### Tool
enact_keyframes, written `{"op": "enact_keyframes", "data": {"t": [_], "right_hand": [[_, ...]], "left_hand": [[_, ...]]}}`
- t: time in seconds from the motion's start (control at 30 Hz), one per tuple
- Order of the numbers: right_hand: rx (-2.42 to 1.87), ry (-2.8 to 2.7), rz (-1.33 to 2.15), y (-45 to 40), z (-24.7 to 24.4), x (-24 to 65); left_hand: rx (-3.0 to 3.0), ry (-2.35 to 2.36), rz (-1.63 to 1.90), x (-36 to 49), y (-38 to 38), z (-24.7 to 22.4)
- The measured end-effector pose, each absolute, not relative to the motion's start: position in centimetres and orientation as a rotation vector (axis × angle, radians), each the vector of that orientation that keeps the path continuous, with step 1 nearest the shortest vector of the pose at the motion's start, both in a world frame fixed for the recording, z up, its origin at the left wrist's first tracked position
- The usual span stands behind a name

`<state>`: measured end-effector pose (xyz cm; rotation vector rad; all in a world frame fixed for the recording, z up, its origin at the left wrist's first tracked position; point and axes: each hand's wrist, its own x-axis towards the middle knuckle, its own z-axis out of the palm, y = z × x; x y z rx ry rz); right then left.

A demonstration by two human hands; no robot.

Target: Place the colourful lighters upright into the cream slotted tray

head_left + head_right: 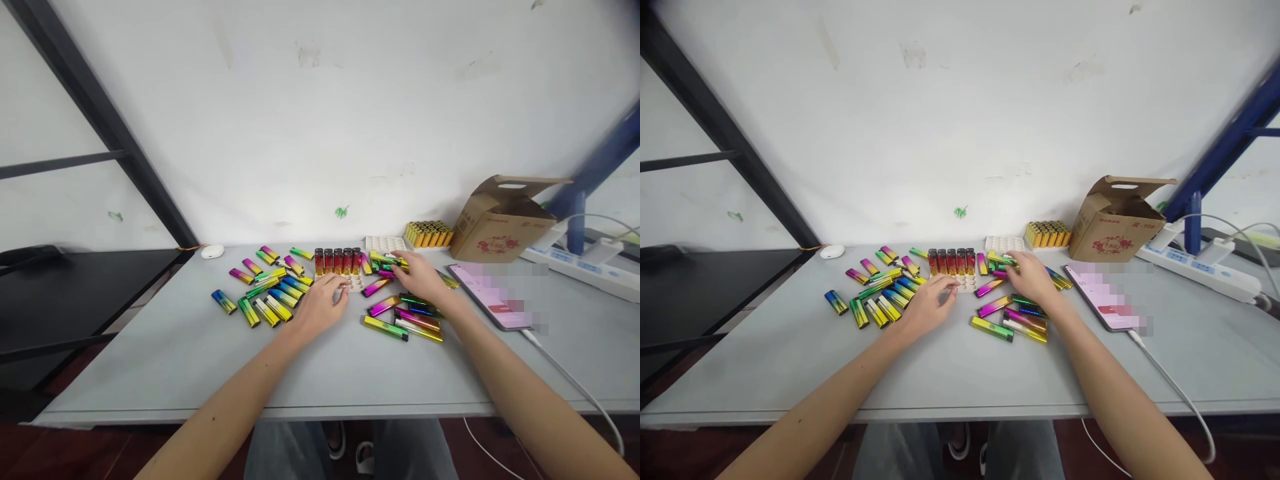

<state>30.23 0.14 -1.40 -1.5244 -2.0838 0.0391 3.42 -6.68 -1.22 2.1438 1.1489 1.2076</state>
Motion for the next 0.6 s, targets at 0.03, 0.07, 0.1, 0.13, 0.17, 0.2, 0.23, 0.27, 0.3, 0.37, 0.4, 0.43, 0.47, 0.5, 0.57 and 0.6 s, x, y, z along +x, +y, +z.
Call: {"op": "enact_keyframes", "data": {"t": [0.03,0.07,0.1,0.13,0.17,0.2,0.23,0.27,0.3,0.37,0.4,0.43,0.47,0.5,0.57,0.6], "right_hand": [[-1.54,-2.112,0.036,0.1,-1.7,30.1],[-1.543,-2.135,0.038,0.1,-2.0,30.0],[-1.535,-2.158,0.049,0.0,-2.1,29.9],[-1.519,-2.175,0.066,0.0,-2.2,29.8],[-1.503,-2.184,0.085,0.0,-2.3,29.7],[-1.488,-2.185,0.107,0.0,-2.2,29.8],[-1.476,-2.179,0.129,0.0,-2.2,29.9],[-1.468,-2.166,0.149,-0.1,-2.0,30.0],[-1.464,-2.152,0.167,-0.2,-1.8,30.1],[-1.456,-2.134,0.195,-0.5,-1.4,30.3],[-1.453,-2.133,0.205,-0.6,-1.1,30.3],[-1.449,-2.136,0.215,-0.8,-0.8,30.3],[-1.442,-2.141,0.223,-0.9,-0.6,30.3],[-1.432,-2.148,0.231,-1.0,-0.3,30.3],[-1.403,-2.17,0.25,-1.2,0.0,30.5],[-1.398,-2.18,0.26,-1.2,0.1,30.6]], "left_hand": [[2.145,1.15,1.208,3.4,-6.7,-1.2],[2.134,1.148,1.218,3.4,-6.7,-1.1],[2.118,1.142,1.23,3.4,-6.7,-1.1],[2.102,1.136,1.24,3.4,-6.7,-1.0],[2.091,1.133,1.246,3.4,-6.7,-0.9],[2.086,1.135,1.248,3.4,-6.8,-0.9],[2.083,1.141,1.251,3.4,-6.8,-0.8],[2.081,1.148,1.255,3.4,-6.8,-0.8],[2.079,1.157,1.26,3.4,-6.9,-0.7],[2.077,1.174,1.268,3.5,-7.0,-0.7],[2.08,1.182,1.269,3.5,-7.0,-0.7],[2.09,1.192,1.265,3.5,-7.0,-0.8],[2.106,1.204,1.256,3.5,-7.0,-0.8],[2.129,1.219,1.242,3.5,-7.0,-0.8],[2.183,1.251,1.216,3.4,-6.9,-0.9],[2.206,1.264,1.207,3.4,-6.9,-0.9]]}}
